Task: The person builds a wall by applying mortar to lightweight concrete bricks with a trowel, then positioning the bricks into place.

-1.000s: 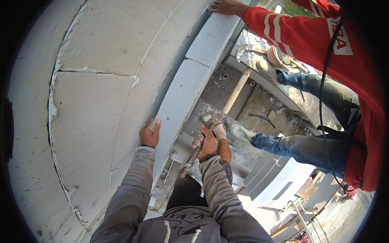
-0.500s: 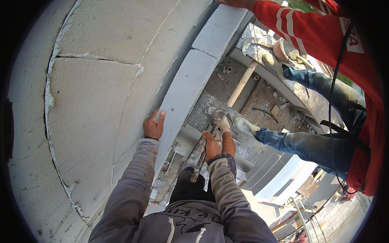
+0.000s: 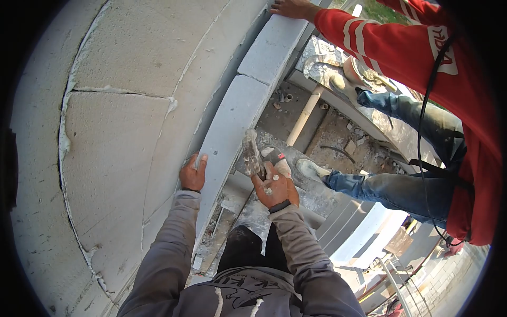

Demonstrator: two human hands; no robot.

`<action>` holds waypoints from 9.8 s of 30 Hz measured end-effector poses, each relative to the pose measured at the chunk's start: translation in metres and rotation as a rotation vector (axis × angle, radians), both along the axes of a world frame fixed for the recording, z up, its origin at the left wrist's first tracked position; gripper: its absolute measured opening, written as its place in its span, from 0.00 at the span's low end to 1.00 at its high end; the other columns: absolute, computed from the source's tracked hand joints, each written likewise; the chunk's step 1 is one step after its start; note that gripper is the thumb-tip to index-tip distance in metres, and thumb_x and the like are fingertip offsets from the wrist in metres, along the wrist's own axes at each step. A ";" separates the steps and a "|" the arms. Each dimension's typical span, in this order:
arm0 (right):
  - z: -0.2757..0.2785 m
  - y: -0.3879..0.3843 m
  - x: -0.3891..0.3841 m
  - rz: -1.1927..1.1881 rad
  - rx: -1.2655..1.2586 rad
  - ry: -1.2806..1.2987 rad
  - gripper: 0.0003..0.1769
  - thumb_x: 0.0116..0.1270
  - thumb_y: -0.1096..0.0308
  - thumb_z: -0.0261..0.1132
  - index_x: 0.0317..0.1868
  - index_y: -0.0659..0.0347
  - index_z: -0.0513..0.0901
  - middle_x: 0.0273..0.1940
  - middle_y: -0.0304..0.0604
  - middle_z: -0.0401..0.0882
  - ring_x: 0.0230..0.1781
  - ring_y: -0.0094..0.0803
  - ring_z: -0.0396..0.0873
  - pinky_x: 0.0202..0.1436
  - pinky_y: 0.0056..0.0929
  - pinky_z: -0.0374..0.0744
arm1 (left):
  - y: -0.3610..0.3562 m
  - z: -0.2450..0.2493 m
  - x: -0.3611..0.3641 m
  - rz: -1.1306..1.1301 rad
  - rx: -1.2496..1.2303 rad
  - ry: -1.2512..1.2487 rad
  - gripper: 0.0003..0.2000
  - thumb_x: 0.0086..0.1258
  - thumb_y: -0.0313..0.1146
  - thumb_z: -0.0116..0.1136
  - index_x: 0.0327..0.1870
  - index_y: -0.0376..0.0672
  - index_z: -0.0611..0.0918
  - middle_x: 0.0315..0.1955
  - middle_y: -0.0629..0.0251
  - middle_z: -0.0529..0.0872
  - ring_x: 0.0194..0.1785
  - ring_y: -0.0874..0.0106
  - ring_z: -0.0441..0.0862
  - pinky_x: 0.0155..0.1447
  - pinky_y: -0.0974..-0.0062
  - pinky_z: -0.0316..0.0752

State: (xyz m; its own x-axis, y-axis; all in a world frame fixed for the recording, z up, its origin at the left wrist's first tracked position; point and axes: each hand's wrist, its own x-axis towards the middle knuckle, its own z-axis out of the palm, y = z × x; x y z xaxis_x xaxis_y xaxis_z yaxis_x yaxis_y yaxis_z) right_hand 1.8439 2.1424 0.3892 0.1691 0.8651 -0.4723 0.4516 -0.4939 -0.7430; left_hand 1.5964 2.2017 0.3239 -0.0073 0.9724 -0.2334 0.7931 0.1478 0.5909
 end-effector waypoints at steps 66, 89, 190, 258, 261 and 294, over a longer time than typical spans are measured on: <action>-0.035 -0.033 -0.093 -1.056 -0.426 1.211 0.20 0.60 0.62 0.65 0.53 0.55 0.75 0.15 0.29 0.64 0.10 0.23 0.63 0.15 0.26 0.67 | 0.001 0.010 0.005 0.026 0.016 0.021 0.25 0.67 0.55 0.50 0.50 0.41 0.81 0.38 0.47 0.84 0.43 0.52 0.82 0.46 0.62 0.76; -0.045 0.073 0.037 -0.750 -0.085 0.889 0.15 0.58 0.67 0.64 0.46 0.61 0.79 0.17 0.33 0.66 0.13 0.22 0.65 0.16 0.22 0.65 | 0.003 0.003 0.003 -0.006 0.040 0.004 0.22 0.68 0.51 0.51 0.50 0.42 0.80 0.37 0.50 0.85 0.41 0.54 0.83 0.44 0.64 0.77; -0.053 0.179 0.025 -1.083 0.135 0.683 0.15 0.48 0.64 0.74 0.27 0.60 0.75 0.16 0.33 0.67 0.10 0.23 0.62 0.14 0.25 0.63 | 0.002 0.006 0.005 0.029 0.035 -0.056 0.20 0.67 0.46 0.56 0.50 0.39 0.81 0.38 0.50 0.85 0.43 0.56 0.84 0.46 0.66 0.76; 0.009 0.073 0.152 0.057 -0.298 0.110 0.10 0.57 0.62 0.65 0.27 0.58 0.77 0.16 0.34 0.68 0.11 0.25 0.63 0.15 0.30 0.62 | 0.003 0.062 0.025 0.256 -0.041 0.026 0.27 0.64 0.46 0.58 0.58 0.35 0.73 0.55 0.46 0.76 0.60 0.54 0.72 0.65 0.65 0.64; 0.008 0.076 0.153 0.147 -0.312 0.051 0.12 0.56 0.60 0.66 0.26 0.58 0.76 0.16 0.35 0.69 0.11 0.26 0.65 0.16 0.31 0.64 | 0.007 0.080 0.025 0.298 -0.007 -0.003 0.27 0.63 0.44 0.58 0.58 0.34 0.74 0.54 0.46 0.77 0.59 0.54 0.73 0.64 0.66 0.65; -0.100 0.312 0.274 -0.022 -0.319 -0.041 0.16 0.64 0.60 0.57 0.30 0.66 0.81 0.28 0.47 0.81 0.26 0.36 0.80 0.34 0.34 0.74 | 0.116 0.027 0.105 -0.061 0.028 -0.168 0.27 0.64 0.39 0.58 0.64 0.41 0.69 0.58 0.49 0.74 0.61 0.54 0.72 0.62 0.65 0.67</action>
